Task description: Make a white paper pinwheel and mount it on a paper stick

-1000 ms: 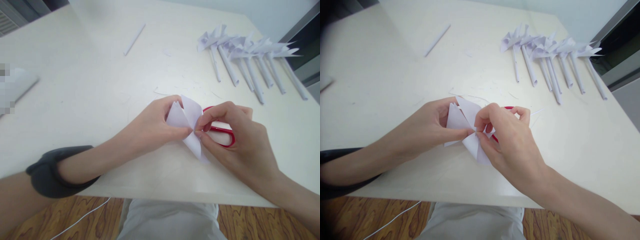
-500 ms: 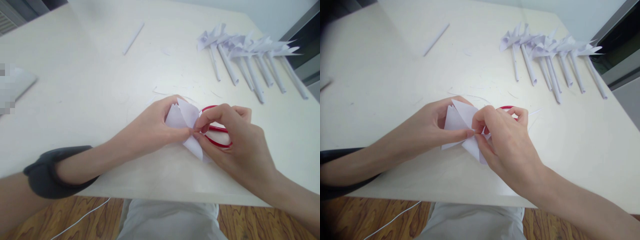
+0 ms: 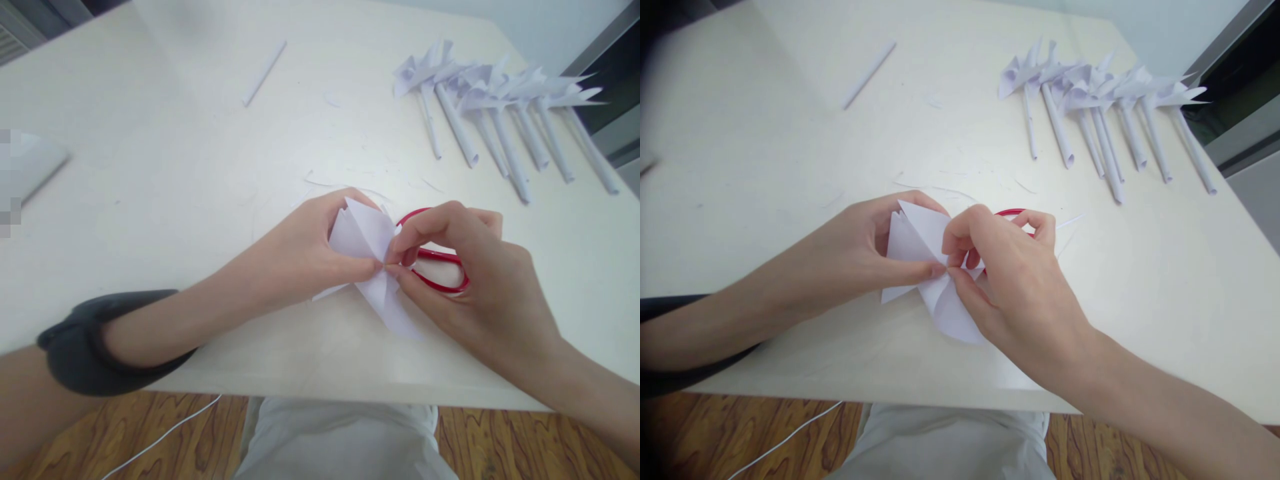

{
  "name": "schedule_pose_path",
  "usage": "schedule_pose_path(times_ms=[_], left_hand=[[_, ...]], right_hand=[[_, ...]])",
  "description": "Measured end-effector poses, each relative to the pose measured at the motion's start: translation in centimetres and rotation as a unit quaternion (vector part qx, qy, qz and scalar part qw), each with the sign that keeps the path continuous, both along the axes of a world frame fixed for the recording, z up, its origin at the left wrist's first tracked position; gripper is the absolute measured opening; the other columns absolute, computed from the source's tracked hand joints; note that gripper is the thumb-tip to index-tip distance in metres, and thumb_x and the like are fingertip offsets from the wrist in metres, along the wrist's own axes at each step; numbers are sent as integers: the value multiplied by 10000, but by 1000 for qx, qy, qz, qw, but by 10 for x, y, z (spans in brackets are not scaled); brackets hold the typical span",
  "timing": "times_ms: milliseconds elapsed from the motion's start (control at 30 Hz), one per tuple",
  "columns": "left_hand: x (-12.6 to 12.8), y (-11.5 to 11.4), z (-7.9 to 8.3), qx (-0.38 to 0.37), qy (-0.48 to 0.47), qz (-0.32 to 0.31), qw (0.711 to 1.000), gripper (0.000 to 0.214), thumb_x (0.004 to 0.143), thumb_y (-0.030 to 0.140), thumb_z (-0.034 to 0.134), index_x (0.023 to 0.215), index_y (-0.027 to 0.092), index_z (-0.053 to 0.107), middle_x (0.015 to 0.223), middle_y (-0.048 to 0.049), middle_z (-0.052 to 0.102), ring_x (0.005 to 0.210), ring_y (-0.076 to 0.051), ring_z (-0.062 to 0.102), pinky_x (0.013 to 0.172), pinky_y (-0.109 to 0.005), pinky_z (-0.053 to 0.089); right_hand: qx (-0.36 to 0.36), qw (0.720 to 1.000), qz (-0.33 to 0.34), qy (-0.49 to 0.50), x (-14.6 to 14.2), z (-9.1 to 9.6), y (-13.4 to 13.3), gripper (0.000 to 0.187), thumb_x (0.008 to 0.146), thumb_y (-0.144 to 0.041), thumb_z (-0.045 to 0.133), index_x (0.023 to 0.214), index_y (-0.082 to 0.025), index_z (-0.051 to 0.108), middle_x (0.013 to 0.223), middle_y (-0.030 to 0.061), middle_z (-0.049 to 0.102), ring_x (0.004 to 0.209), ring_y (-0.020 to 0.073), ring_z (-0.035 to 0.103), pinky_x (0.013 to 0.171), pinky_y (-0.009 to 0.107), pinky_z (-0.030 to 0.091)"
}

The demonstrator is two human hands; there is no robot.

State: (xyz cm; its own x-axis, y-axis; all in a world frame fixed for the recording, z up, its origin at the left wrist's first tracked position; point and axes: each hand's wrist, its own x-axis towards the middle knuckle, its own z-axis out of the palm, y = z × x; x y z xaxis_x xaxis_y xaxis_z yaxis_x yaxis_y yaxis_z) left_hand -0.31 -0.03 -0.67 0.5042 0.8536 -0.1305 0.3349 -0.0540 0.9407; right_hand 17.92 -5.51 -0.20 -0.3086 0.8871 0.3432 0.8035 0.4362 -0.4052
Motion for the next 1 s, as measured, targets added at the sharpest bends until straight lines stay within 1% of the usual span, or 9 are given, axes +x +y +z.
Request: schedule_pose_path(times_ms=[200,433,500,567,667,767,867,967,1000], left_hand=[[-1,-1,0,-1,3,0,1000,259,689,179,652,934,253,617,895,38,675,743,-167,655,570,-232,509],[-1,0,0,3,11,7,1000,264,687,189,653,941,257,635,851,40,680,723,-177,666,537,-231,514],[0,0,1,1,4,7,1000,252,686,185,662,927,254,638,838,47,682,716,-171,665,546,-230,513],[1,-1,2,-2,-2,12,1000,233,692,183,671,913,248,638,807,55,678,694,-160,659,540,-224,505],[1,-2,4,12,-11,31,999,213,698,178,687,896,238,636,762,67,663,665,-140,645,523,-206,486],[1,-3,6,41,-12,40,998,196,711,174,693,884,239,629,760,74,651,653,-122,627,532,-198,466],[0,-4,9,59,-14,44,997,183,735,194,694,893,247,618,767,73,643,634,-113,610,538,-207,451],[0,-6,10,71,-19,54,996,184,753,206,690,911,247,605,790,72,646,643,-110,606,553,-212,448],[0,-7,11,79,-18,56,995,187,754,197,687,912,247,601,794,74,646,643,-107,604,551,-209,443]], right_hand=[[-16,1000,3,11,1,4,2,207,793,-116,643,882,-240,504,888,-9,687,907,216,635,798,364,447],[-23,1000,-4,13,2,3,1,228,799,-103,631,875,-271,497,902,-17,669,913,225,642,818,391,461],[-26,999,-11,29,2,4,1,226,801,-97,626,873,-271,501,915,-13,654,915,218,635,801,379,475],[-40,996,-18,80,4,3,3,219,804,-107,627,898,-267,511,938,-4,631,916,201,621,795,356,493],[-76,977,-40,194,10,0,9,259,801,-177,662,1007,-262,530,1062,28,600,956,196,608,783,333,531],[-144,954,-65,256,17,-2,17,349,795,-255,688,1114,-274,548,1164,62,607,1017,229,624,737,336,574],[-238,925,-39,295,17,1,20,347,818,-231,661,1144,-283,557,1133,60,656,988,231,663,719,330,591],[-322,883,-4,340,15,6,20,363,822,-160,632,1148,-279,526,1023,32,693,860,201,700,647,292,588],[-336,876,-3,346,14,6,19,368,819,-152,631,1146,-276,518,980,23,696,817,194,701,613,281,580]])
